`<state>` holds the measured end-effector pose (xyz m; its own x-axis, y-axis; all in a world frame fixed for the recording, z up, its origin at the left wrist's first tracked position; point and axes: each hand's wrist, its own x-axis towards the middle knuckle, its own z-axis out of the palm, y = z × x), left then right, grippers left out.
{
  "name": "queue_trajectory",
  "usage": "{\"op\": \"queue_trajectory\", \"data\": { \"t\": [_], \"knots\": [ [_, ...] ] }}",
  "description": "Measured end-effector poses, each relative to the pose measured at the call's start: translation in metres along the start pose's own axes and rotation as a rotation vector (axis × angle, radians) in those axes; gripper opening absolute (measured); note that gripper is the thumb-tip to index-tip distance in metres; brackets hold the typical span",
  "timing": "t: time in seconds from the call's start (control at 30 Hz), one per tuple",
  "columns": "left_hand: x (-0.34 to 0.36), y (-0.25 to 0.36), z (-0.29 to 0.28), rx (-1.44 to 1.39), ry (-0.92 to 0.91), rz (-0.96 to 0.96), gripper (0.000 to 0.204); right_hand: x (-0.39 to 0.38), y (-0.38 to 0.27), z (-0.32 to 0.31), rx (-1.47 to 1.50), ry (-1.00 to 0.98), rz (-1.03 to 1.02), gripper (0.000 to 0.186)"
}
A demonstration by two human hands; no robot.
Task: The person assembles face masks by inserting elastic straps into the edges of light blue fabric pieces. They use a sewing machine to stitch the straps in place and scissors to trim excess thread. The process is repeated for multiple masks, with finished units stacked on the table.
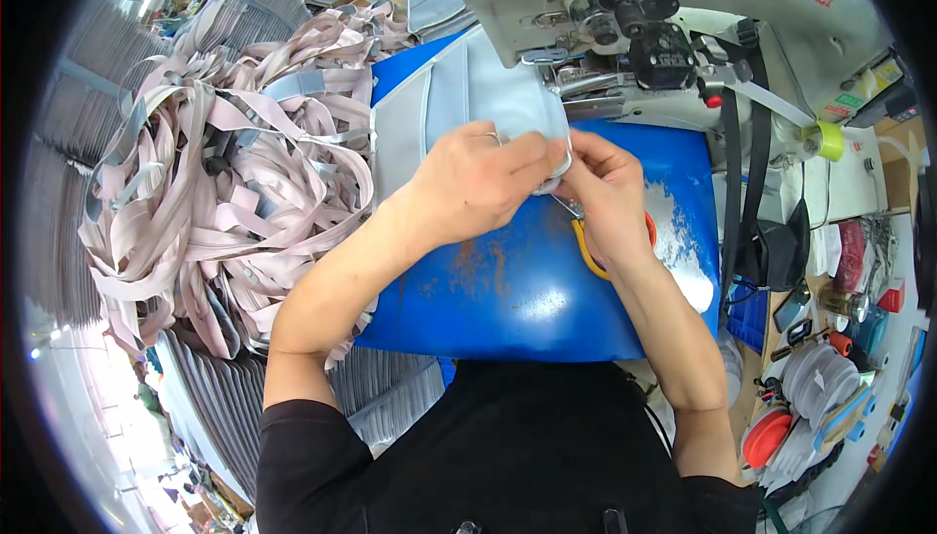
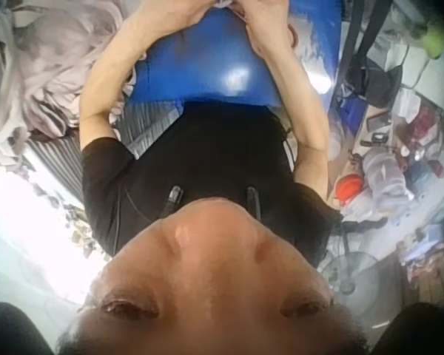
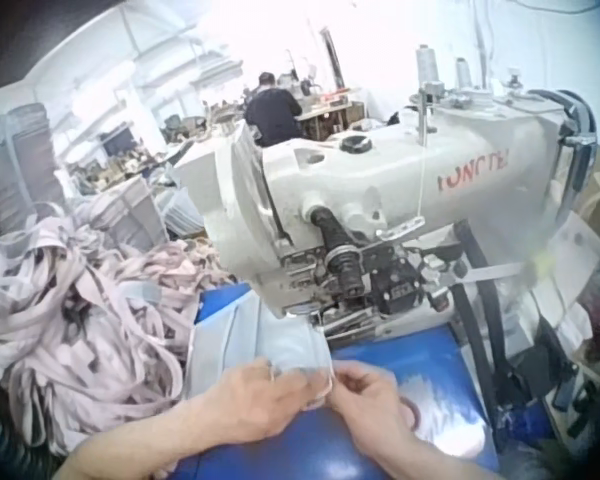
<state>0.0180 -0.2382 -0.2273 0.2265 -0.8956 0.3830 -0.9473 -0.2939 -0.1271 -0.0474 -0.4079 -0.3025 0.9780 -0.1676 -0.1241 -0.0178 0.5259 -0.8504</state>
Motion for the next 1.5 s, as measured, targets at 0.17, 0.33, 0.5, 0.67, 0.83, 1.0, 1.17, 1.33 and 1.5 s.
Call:
{"op": "queue_trajectory", "data": {
  "t": [0.17, 0.33, 0.5, 0.67, 0.83, 1.0, 1.17, 1.33, 1.5],
  "knots": [
    [0.011, -0.021, 0.004, -0.01, 0.005, -0.084, 0.049, 0.02, -0.009, 0.017, 0.05, 0.167, 0.048, 0.019],
    [0.005, -0.021, -0.004, 0.094, 0.101, -0.29, 0.064, 0.027, -0.007, 0.024, 0.086, 0.22, -0.042, 0.022],
    [-0.015, -0.017, -0.017, 0.016, -0.106, -0.428, 0.067, 0.025, -0.008, 0.036, 0.053, 0.292, -0.08, 0.023],
    [0.002, -0.028, -0.033, -0.012, -0.113, -0.177, 0.059, 0.029, 0.01, 0.037, -0.073, 0.318, -0.193, 0.024],
    [0.02, -0.04, -0.056, -0.055, -0.24, -0.058, 0.048, 0.011, -0.031, 0.015, -0.203, 0.152, 0.151, 0.023],
    [0.029, -0.039, -0.057, -0.009, -0.301, -0.032, 0.04, 0.007, -0.038, 0.018, -0.153, 0.149, 0.25, 0.017],
    [0.035, -0.035, -0.044, 0.082, -0.318, -0.075, 0.038, 0.018, -0.03, 0.018, -0.112, 0.178, 0.239, 0.012],
    [0.034, -0.022, -0.037, 0.15, -0.329, -0.147, 0.038, 0.022, -0.027, 0.019, -0.074, 0.214, 0.212, 0.016],
    [0.035, -0.01, -0.028, 0.149, -0.315, -0.24, 0.038, 0.026, -0.026, 0.019, -0.042, 0.218, 0.215, 0.016]
  ]
}}
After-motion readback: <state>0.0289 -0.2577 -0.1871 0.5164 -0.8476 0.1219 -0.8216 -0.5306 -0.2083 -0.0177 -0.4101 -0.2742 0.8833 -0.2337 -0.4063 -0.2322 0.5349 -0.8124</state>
